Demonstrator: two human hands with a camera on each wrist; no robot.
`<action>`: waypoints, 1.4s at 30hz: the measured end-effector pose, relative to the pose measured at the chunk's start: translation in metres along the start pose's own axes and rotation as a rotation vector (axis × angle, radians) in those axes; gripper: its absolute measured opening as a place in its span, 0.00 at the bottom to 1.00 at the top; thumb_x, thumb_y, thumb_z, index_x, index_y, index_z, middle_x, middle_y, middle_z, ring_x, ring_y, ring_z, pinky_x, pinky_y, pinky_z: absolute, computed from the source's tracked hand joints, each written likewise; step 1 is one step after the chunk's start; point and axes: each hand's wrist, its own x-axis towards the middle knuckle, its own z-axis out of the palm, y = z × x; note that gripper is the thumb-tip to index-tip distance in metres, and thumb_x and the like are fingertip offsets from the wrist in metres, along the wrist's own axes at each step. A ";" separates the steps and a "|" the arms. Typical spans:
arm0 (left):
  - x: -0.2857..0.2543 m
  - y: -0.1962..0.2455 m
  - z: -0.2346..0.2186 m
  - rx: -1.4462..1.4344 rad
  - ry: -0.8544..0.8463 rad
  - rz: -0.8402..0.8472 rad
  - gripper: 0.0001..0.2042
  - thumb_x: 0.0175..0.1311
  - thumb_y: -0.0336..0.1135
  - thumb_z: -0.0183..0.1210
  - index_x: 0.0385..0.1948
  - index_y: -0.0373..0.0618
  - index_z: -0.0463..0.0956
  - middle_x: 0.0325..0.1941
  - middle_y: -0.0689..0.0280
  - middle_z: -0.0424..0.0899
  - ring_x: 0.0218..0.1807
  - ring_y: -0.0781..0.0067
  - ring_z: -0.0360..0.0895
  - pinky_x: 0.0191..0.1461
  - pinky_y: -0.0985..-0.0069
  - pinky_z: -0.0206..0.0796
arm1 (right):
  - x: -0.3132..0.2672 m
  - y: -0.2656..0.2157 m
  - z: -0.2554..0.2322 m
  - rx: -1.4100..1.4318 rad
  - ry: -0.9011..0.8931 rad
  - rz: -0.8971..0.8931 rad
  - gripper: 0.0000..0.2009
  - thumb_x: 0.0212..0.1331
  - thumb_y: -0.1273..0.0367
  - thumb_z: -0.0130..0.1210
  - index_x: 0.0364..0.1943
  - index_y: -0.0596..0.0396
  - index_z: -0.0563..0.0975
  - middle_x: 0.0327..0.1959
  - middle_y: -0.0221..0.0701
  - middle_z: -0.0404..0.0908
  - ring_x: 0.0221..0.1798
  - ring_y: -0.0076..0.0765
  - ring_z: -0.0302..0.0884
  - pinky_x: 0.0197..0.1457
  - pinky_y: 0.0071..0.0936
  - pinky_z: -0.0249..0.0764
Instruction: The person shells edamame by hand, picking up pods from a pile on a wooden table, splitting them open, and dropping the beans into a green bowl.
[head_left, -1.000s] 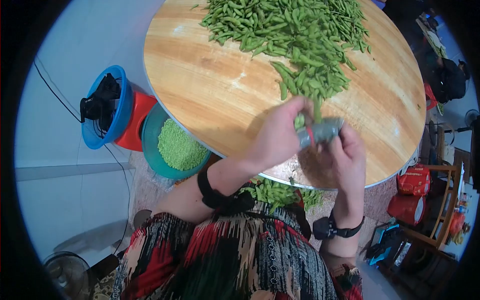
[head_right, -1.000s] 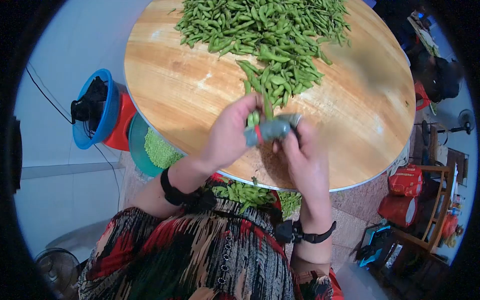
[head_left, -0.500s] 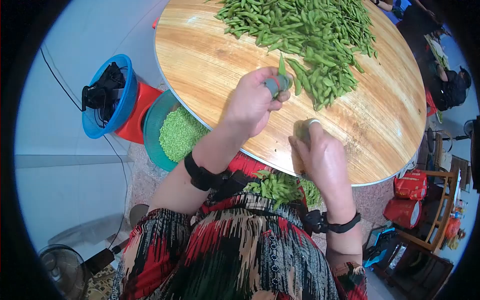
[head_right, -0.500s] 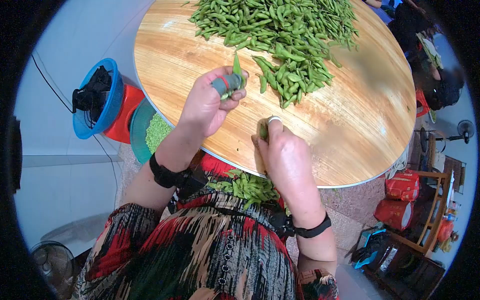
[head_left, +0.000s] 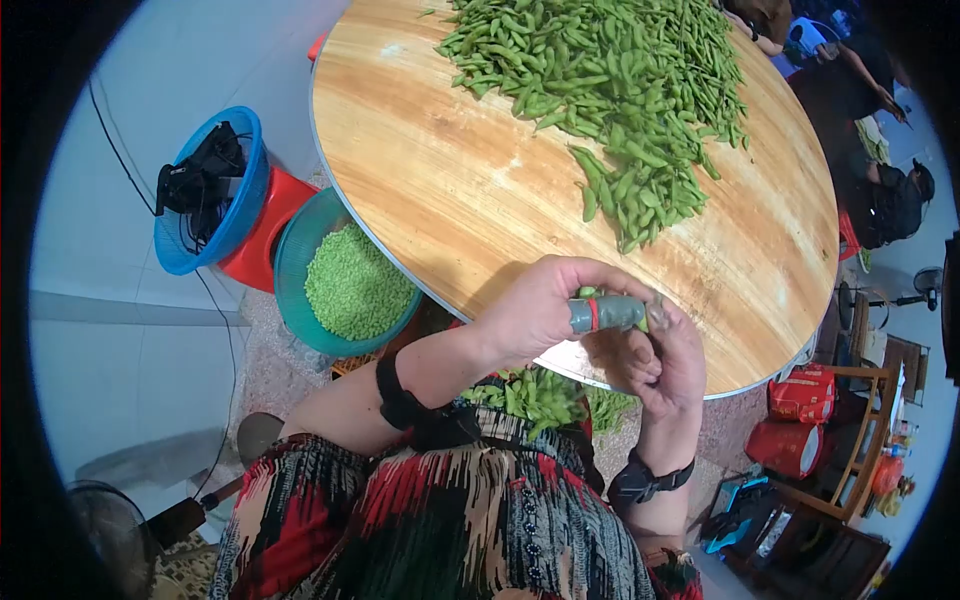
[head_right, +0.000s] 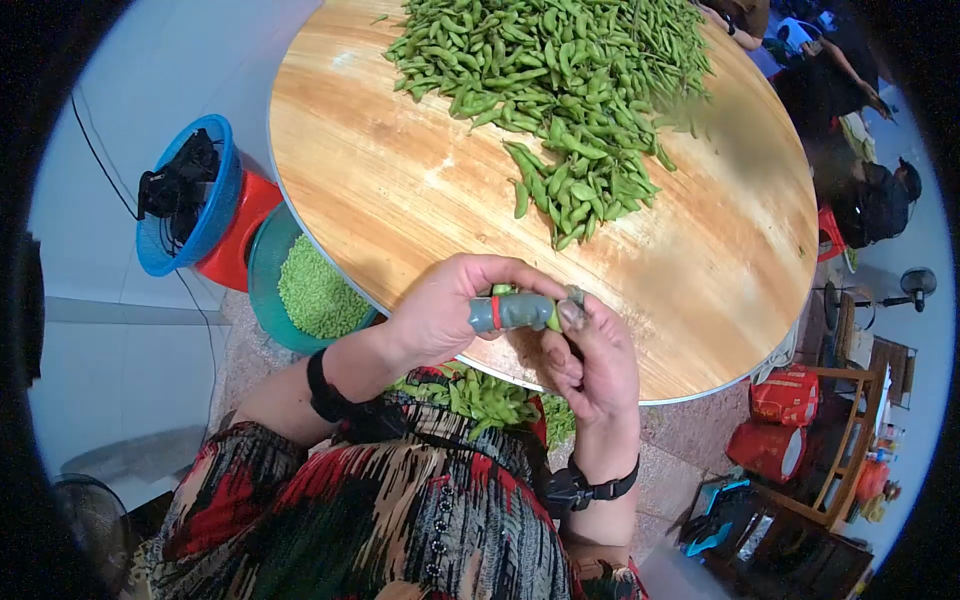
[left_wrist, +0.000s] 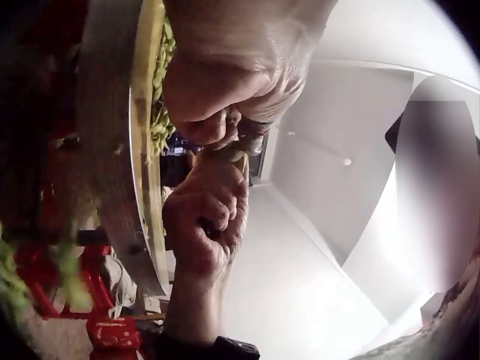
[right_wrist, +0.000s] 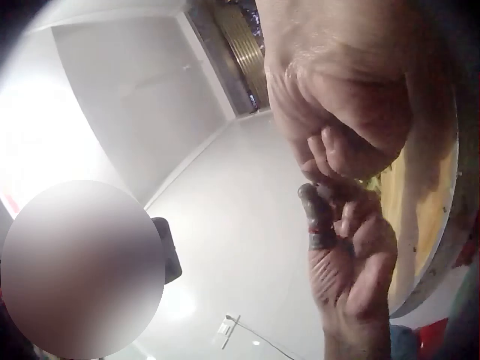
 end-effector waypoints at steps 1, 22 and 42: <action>0.002 -0.003 -0.003 -0.021 -0.005 0.016 0.13 0.58 0.28 0.58 0.45 0.38 0.73 0.32 0.71 0.76 0.35 0.83 0.72 0.42 0.84 0.64 | 0.000 0.001 0.003 0.000 -0.005 -0.001 0.08 0.62 0.67 0.47 0.37 0.58 0.71 0.14 0.24 0.67 0.10 0.11 0.50 0.11 0.10 0.46; 0.014 -0.003 0.000 0.468 0.153 0.164 0.03 0.53 0.27 0.59 0.28 0.42 0.74 0.27 0.71 0.75 0.34 0.82 0.71 0.40 0.82 0.63 | 0.001 0.011 -0.005 -0.283 0.002 -0.162 0.09 0.65 0.68 0.41 0.38 0.60 0.70 0.19 0.25 0.69 0.14 0.13 0.53 0.16 0.12 0.49; 0.003 -0.003 -0.008 0.337 0.171 0.089 0.04 0.59 0.28 0.57 0.34 0.43 0.72 0.29 0.75 0.72 0.31 0.89 0.65 0.35 0.88 0.60 | 0.005 0.010 0.001 -0.199 0.058 -0.124 0.08 0.63 0.69 0.45 0.37 0.61 0.72 0.16 0.23 0.68 0.17 0.15 0.61 0.19 0.14 0.57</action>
